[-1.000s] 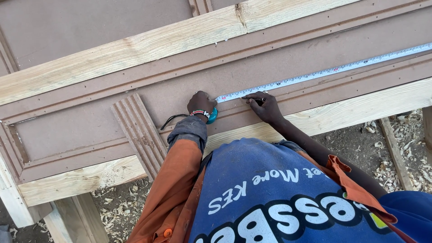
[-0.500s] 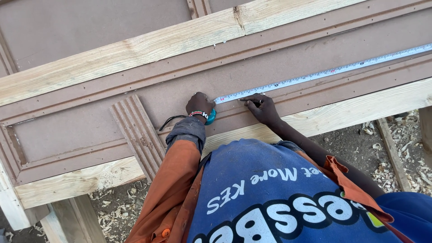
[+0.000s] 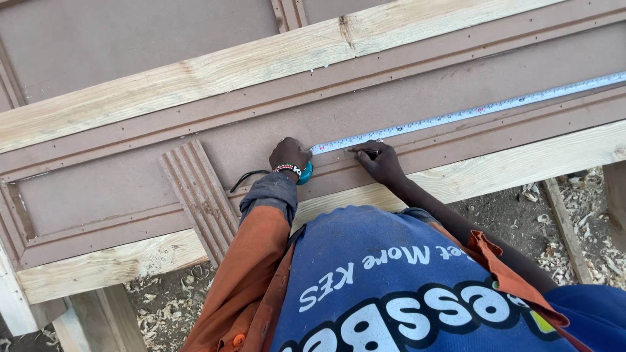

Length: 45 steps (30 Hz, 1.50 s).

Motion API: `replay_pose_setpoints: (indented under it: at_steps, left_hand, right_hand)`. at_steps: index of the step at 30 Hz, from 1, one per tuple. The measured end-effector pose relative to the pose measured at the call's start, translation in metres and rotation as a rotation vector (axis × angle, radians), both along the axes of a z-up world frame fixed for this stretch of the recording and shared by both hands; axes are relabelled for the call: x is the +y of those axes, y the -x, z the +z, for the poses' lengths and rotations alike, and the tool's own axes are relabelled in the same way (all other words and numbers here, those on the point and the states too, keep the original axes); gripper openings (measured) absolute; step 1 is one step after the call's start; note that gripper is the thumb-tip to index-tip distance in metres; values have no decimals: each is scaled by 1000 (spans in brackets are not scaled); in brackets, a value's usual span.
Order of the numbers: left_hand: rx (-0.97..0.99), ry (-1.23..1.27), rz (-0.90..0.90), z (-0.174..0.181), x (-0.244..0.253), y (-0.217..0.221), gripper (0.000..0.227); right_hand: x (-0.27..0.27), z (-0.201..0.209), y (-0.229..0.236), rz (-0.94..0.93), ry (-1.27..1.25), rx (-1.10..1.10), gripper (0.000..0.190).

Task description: Measuring and marking a wooden frame using a tape measure and pencil for furniture construction.

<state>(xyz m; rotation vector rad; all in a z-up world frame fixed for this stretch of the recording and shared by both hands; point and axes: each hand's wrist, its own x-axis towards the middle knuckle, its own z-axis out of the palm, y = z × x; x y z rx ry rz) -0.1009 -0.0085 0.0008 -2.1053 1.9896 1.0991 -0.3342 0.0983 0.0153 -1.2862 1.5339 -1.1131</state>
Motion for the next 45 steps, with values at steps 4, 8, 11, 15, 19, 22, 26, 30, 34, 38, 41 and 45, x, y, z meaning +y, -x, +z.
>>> replay_pose_setpoints:
  at_steps: [4, 8, 11, 15, 19, 22, 26, 30, 34, 38, 41, 45]
  left_hand:
    - [16, 11, -10, -2, -3, 1, 26]
    - [-6, 1, 0, -2, -5, 3, 23]
    - [-20, -22, -10, -6, -1, 2, 23]
    - [-2, -24, -3, 5, -2, 2, 25]
    - [-3, 32, -12, 10, -2, 2, 27]
    - [41, 42, -20, 16, -1, -3, 29]
    - [138, -7, -269, 10, 14, -9, 35]
    - [262, 96, -377, -9, 21, -15, 43]
    - [331, 123, -348, 6, 32, -28, 45]
    - [448, 304, -158, 6, 36, -60, 52]
    - [492, 379, 213, -10, 46, -122, 49]
    - [201, 706, 429, -36, 41, -233, 39]
  right_hand:
    - [0, -16, 8, 24, -62, 44, 14]
    - [-2, -11, 7, 0, -63, 47, 15]
    - [1, -12, 4, -11, -69, 25, 16]
    - [-5, -14, 11, -22, -108, -65, 14]
    - [-6, -16, 20, -134, -122, -91, 16]
    - [-2, -34, 23, -126, -111, -127, 16]
    - [6, -39, 26, -223, -141, -240, 16]
    - [25, -36, 30, -269, -163, -335, 16]
    - [43, -43, 38, -249, -138, -330, 17]
    - [52, -51, 49, -245, -135, -313, 18]
    - [55, -46, 39, -254, -170, -308, 18]
    - [51, -31, 37, -276, -193, -334, 16]
